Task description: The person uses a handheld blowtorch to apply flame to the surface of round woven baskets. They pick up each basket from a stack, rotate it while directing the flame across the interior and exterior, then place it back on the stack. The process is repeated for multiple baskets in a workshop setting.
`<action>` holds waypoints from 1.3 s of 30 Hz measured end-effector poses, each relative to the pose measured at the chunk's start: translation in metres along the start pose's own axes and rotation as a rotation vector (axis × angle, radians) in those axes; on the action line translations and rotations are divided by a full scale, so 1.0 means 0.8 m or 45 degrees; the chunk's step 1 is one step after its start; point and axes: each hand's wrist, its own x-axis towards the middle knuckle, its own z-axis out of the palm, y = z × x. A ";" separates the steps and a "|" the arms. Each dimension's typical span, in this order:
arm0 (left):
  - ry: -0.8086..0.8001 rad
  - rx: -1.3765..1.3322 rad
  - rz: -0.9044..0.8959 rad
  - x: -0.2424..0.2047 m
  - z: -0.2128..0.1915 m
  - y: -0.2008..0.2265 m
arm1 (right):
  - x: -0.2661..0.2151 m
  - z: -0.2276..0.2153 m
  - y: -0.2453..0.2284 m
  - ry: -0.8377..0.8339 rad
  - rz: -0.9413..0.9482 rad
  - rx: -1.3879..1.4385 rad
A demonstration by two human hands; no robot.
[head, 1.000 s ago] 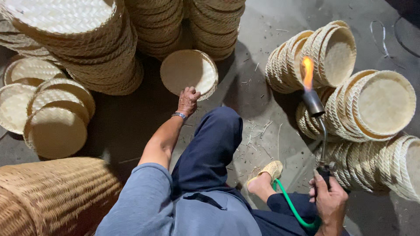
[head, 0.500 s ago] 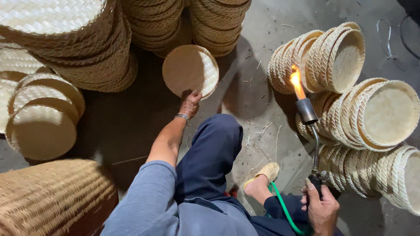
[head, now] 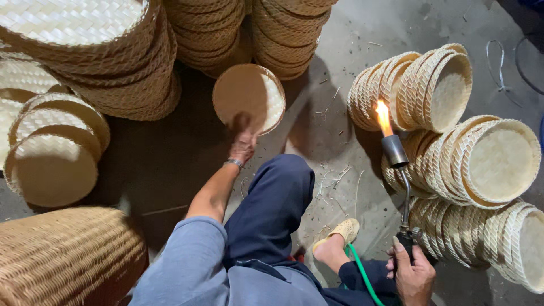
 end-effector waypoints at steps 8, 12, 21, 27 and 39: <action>0.180 -0.681 -0.633 0.015 0.002 -0.027 | -0.006 0.009 -0.013 -0.007 -0.006 0.009; 0.178 -0.771 -0.689 0.019 -0.006 -0.028 | -0.009 0.009 -0.022 0.006 0.036 -0.013; 0.241 -0.624 -0.663 0.003 -0.024 -0.021 | -0.008 -0.010 -0.043 0.176 -0.055 0.049; 0.998 -0.240 -0.091 -0.032 -0.050 0.033 | 0.032 -0.059 -0.044 0.392 -0.167 0.308; -0.204 -0.659 0.931 -0.027 -0.186 0.376 | 0.098 -0.101 -0.018 0.663 -0.238 0.791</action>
